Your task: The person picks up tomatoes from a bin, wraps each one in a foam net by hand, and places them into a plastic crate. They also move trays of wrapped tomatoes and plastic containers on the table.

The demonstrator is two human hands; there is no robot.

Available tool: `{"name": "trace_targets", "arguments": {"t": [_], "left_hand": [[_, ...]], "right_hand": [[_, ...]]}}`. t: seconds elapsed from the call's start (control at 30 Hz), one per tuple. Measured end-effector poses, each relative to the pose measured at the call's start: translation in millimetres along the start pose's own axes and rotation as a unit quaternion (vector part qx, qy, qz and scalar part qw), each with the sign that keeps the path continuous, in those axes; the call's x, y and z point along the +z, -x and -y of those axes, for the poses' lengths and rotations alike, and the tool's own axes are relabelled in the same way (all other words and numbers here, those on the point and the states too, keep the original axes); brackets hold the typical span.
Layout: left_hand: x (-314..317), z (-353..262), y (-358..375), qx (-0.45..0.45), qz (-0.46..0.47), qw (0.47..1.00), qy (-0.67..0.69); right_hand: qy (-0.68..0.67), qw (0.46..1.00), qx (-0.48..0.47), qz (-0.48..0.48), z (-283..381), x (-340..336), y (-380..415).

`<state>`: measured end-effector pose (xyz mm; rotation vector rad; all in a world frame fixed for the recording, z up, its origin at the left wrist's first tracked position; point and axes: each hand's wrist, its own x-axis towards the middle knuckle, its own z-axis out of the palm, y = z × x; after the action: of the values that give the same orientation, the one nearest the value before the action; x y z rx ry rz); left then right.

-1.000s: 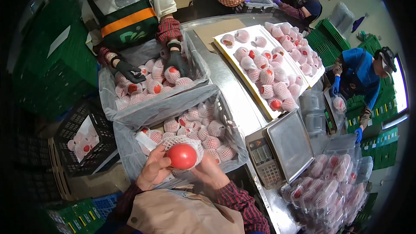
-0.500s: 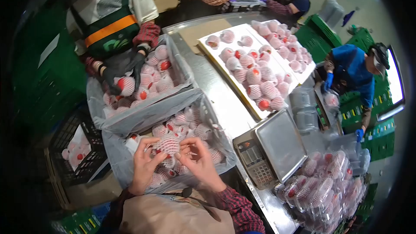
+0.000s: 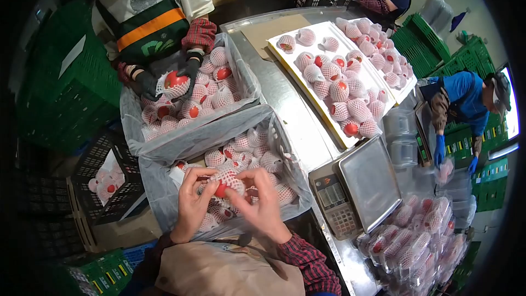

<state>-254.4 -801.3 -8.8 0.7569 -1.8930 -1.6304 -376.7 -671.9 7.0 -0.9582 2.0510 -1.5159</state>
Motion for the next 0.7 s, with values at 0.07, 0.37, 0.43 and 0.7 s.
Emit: {"name": "trace_targets", "arguments": {"t": [0.07, 0.37, 0.43, 0.7], "left_hand": [[0.3, -1.7, 0.3, 0.002, 0.008, 1.000, 0.001], [-2.5, -3.4, 6.2, -0.114, 0.018, 0.984, 0.137], [-4.1, 5.2, 4.4, 0.007, 0.028, 0.999, 0.041], [0.3, 7.6, 2.6, -0.214, 0.051, 0.905, 0.365]], "right_hand": [[-0.077, 0.996, 0.036, -0.006, -20.0, 0.4, 2.0], [-0.182, 0.980, 0.086, -0.011, -14.6, -4.2, 7.0], [-0.046, 0.997, -0.055, -0.025, -7.0, -4.0, 7.4], [-0.044, 0.994, -0.088, 0.045, -15.7, -26.2, -0.1]]}}
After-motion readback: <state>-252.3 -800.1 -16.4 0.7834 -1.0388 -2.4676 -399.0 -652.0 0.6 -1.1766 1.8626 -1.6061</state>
